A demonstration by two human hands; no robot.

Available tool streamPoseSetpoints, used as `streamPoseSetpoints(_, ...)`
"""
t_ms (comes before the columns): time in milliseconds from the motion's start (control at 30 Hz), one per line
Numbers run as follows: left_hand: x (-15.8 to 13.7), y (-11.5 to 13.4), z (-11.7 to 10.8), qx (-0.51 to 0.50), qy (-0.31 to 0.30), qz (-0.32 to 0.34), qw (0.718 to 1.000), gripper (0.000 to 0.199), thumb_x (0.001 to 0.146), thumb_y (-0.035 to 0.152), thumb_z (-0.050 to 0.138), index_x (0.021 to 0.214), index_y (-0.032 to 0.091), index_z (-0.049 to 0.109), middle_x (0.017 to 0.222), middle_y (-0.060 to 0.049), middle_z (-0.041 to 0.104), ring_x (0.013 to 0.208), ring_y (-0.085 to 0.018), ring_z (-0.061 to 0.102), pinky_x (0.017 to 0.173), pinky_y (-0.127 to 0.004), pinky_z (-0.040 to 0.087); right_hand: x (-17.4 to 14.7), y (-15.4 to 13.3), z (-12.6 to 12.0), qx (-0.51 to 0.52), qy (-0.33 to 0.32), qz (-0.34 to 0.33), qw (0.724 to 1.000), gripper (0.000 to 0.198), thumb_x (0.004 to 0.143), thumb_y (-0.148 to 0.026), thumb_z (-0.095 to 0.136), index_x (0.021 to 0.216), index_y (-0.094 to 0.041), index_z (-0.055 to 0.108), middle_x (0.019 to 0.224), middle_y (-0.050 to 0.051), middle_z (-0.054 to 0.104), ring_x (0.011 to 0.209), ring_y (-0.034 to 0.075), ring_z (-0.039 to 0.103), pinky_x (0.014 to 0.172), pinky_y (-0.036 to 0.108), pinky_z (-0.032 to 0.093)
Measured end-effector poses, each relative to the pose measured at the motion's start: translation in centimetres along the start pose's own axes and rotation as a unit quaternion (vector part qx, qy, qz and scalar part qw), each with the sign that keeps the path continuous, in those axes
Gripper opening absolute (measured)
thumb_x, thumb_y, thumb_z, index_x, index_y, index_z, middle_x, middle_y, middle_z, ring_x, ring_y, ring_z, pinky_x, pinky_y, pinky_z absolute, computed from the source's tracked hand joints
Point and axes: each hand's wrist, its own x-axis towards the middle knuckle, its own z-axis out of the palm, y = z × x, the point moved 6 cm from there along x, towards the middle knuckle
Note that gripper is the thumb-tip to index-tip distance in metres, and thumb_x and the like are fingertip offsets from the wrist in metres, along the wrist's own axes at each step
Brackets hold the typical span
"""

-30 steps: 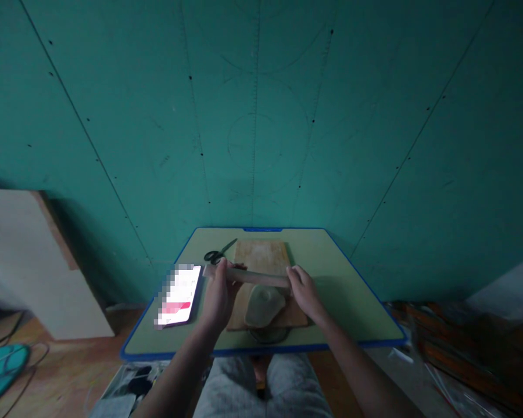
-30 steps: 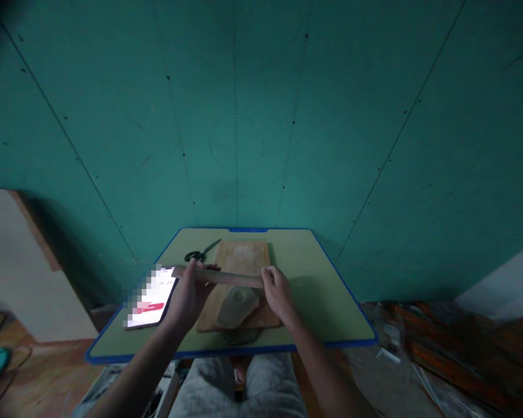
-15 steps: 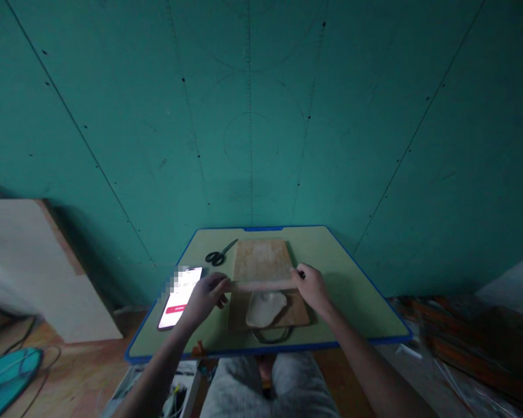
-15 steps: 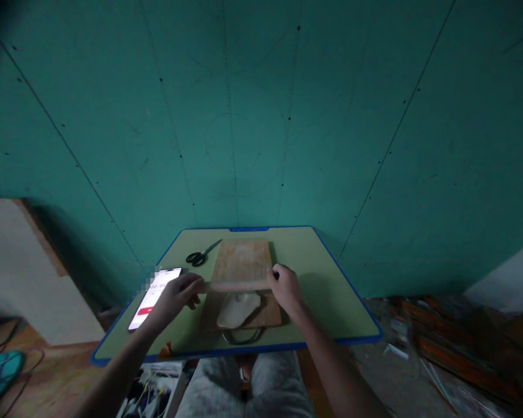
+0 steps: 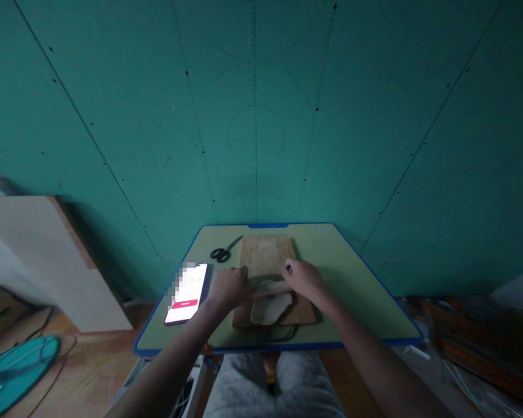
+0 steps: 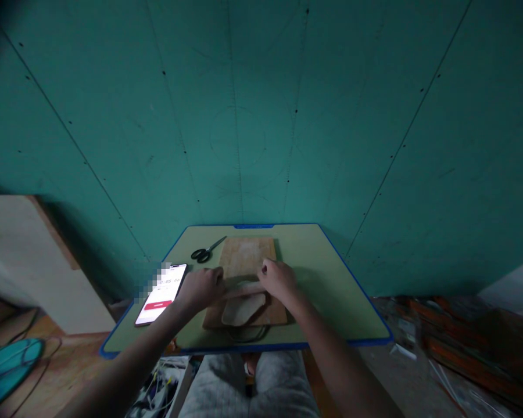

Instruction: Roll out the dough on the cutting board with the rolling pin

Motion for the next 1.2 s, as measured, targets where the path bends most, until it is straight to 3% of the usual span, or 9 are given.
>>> streamPoseSetpoints(133, 0.9, 1.2, -0.1, 0.016, -0.009, 0.020, 1.000, 0.034, 0.088, 0.033, 0.042, 0.097, 0.014, 0.068, 0.086, -0.019, 0.072, 0.082, -0.032, 0.070, 0.066, -0.036, 0.050, 0.5, -0.7, 0.6, -0.018, -0.054, 0.023, 0.998, 0.023, 0.088, -0.026, 0.043, 0.099, -0.021, 0.063, 0.104, 0.011, 0.066, 0.095, 0.024, 0.061, 0.075, 0.032, 0.040)
streamPoseSetpoints(233, 1.4, 1.5, -0.1, 0.020, -0.014, 0.014, 1.000, 0.034, 0.089, 0.029, 0.039, 0.097, 0.014, 0.068, 0.087, -0.020, 0.072, 0.084, -0.032, 0.070, 0.067, -0.037, 0.050, 0.7, -1.3, 0.0, -0.080, -0.062, 0.017, 0.995, 0.034, 0.085, -0.023, 0.044, 0.115, -0.018, 0.058, 0.125, 0.016, 0.055, 0.117, 0.030, 0.051, 0.091, 0.040, 0.038)
streamPoseSetpoints(333, 1.5, 1.9, -0.1, 0.014, -0.024, 0.024, 0.999, 0.034, 0.090, 0.030, 0.038, 0.096, 0.014, 0.068, 0.086, -0.020, 0.071, 0.084, -0.032, 0.070, 0.067, -0.036, 0.050, 1.1, -1.9, 0.0, -0.098, -0.098, -0.010, 0.990, 0.039, 0.082, -0.021, 0.045, 0.119, -0.017, 0.056, 0.126, 0.015, 0.054, 0.119, 0.031, 0.049, 0.093, 0.042, 0.037)
streamPoseSetpoints(567, 1.5, 2.8, 0.1, 0.003, -0.019, 0.056, 0.998, 0.037, 0.091, 0.035, 0.036, 0.098, 0.014, 0.066, 0.088, -0.020, 0.071, 0.082, -0.030, 0.070, 0.068, -0.035, 0.048, 2.3, -3.7, 1.0, -0.058, -0.145, -0.097, 0.983, 0.039, 0.081, -0.017, 0.047, 0.119, -0.019, 0.057, 0.126, 0.011, 0.055, 0.118, 0.024, 0.049, 0.093, 0.032, 0.037)
streamPoseSetpoints(733, 1.8, 2.8, 0.0, -0.008, -0.012, 0.072, 0.997, 0.035, 0.091, 0.035, 0.038, 0.103, 0.016, 0.065, 0.088, -0.018, 0.072, 0.082, -0.030, 0.070, 0.070, -0.036, 0.048, 2.7, -3.4, 1.6, -0.028, -0.122, -0.076, 0.989, 0.038, 0.084, -0.021, 0.046, 0.121, -0.020, 0.056, 0.128, 0.010, 0.055, 0.120, 0.022, 0.048, 0.095, 0.032, 0.036)
streamPoseSetpoints(900, 2.9, 1.9, -0.4, -0.036, 0.024, 0.012, 0.999, 0.037, 0.092, 0.029, 0.034, 0.103, 0.014, 0.065, 0.092, -0.019, 0.072, 0.085, -0.029, 0.069, 0.073, -0.035, 0.048, 2.0, -2.2, 2.1, -0.018, -0.090, -0.021, 0.996, 0.051, 0.088, -0.030, 0.040, 0.138, -0.017, 0.045, 0.142, 0.013, 0.045, 0.129, 0.027, 0.041, 0.101, 0.038, 0.033)
streamPoseSetpoints(1067, 2.8, 1.5, -0.2, -0.038, 0.034, -0.037, 0.998, 0.040, 0.092, 0.032, 0.034, 0.103, 0.011, 0.067, 0.093, -0.021, 0.071, 0.089, -0.031, 0.069, 0.073, -0.036, 0.050, 0.8, -2.3, 1.4, -0.038, -0.074, 0.024, 0.996, 0.051, 0.089, -0.035, 0.039, 0.137, -0.020, 0.046, 0.141, 0.012, 0.047, 0.128, 0.027, 0.043, 0.099, 0.040, 0.035)
streamPoseSetpoints(1200, 1.5, 1.5, -0.1, -0.050, 0.030, -0.066, 0.996, 0.044, 0.091, 0.036, 0.033, 0.101, 0.010, 0.068, 0.092, -0.022, 0.071, 0.086, -0.034, 0.069, 0.070, -0.040, 0.051, -0.4, -2.7, 0.9, -0.056, -0.059, 0.023, 0.996, 0.051, 0.088, -0.035, 0.040, 0.136, -0.020, 0.049, 0.141, 0.012, 0.048, 0.130, 0.028, 0.042, 0.100, 0.040, 0.035)
